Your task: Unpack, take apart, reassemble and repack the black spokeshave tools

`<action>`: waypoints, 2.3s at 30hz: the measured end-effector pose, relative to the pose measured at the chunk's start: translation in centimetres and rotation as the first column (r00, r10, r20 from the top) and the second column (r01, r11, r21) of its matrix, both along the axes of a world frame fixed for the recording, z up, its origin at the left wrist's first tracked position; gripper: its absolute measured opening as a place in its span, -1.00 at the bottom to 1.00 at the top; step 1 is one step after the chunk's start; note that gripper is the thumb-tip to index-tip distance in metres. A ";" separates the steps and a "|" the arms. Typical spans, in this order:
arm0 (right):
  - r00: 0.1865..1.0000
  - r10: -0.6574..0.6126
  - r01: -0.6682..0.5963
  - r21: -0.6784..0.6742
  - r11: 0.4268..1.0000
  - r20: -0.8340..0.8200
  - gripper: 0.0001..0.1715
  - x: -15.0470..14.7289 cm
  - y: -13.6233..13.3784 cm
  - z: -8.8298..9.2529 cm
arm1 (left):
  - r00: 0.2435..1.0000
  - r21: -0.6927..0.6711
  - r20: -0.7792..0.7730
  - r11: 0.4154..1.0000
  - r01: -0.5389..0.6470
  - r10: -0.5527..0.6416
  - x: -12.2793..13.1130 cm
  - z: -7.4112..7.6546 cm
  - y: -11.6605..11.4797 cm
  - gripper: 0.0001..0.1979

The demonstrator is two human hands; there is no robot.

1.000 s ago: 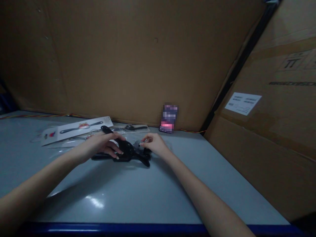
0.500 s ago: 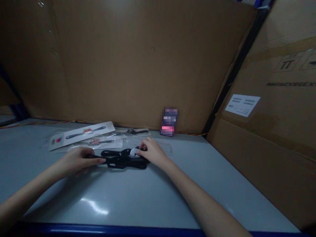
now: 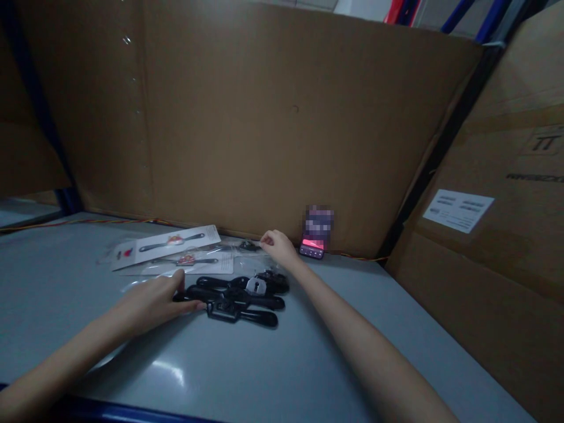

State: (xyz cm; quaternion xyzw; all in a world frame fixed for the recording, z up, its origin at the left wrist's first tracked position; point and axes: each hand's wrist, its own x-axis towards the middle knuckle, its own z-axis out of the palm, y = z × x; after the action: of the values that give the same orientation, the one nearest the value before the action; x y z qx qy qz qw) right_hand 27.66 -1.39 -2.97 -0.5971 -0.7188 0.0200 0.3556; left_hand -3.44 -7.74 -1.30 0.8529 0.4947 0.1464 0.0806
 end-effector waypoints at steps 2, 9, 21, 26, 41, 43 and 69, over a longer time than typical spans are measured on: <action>0.999 0.032 -0.031 -0.039 0.999 0.025 -0.87 -0.6 2.3 0.0 | 1.000 0.021 -0.006 1.000 0.017 -0.017 0.0 0.1 -0.2 -0.42; 0.977 0.197 -0.176 -0.227 0.958 0.076 -0.49 -2.0 6.2 0.4 | 0.998 0.049 -0.019 0.997 0.061 -0.060 -0.5 0.3 -0.9 -0.41; 0.954 0.199 -0.166 -0.158 0.973 0.226 -0.42 -1.3 4.9 -0.2 | 0.997 0.133 0.068 0.991 0.030 -0.039 -0.8 0.9 0.3 -0.48; 0.936 0.026 -0.042 0.039 0.998 0.351 -0.39 -0.7 3.6 1.0 | 0.985 0.128 0.143 0.988 0.081 -0.099 -0.6 0.8 1.6 -0.59; 0.869 -0.293 0.092 0.450 0.888 0.400 -0.33 -1.3 -6.2 4.9 | 0.504 -0.255 0.863 0.826 0.503 -0.041 3.2 4.2 6.9 -0.58; 0.900 -0.253 0.077 0.441 0.894 0.355 -0.32 -2.1 -8.0 4.2 | 0.438 -0.331 0.899 0.675 0.660 0.012 4.2 4.7 6.8 -0.64; 0.983 0.017 -0.053 0.194 0.980 0.182 -0.39 -3.0 -11.2 2.4 | 0.479 -0.542 0.794 0.792 0.280 0.374 -1.7 5.8 9.1 -0.59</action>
State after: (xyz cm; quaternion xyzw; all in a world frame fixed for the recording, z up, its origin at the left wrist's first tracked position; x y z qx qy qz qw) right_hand 24.65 -12.62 -0.61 -0.5454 -0.7567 -0.0995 0.3464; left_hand -5.10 1.33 4.52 0.5657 0.4257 0.3949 0.5856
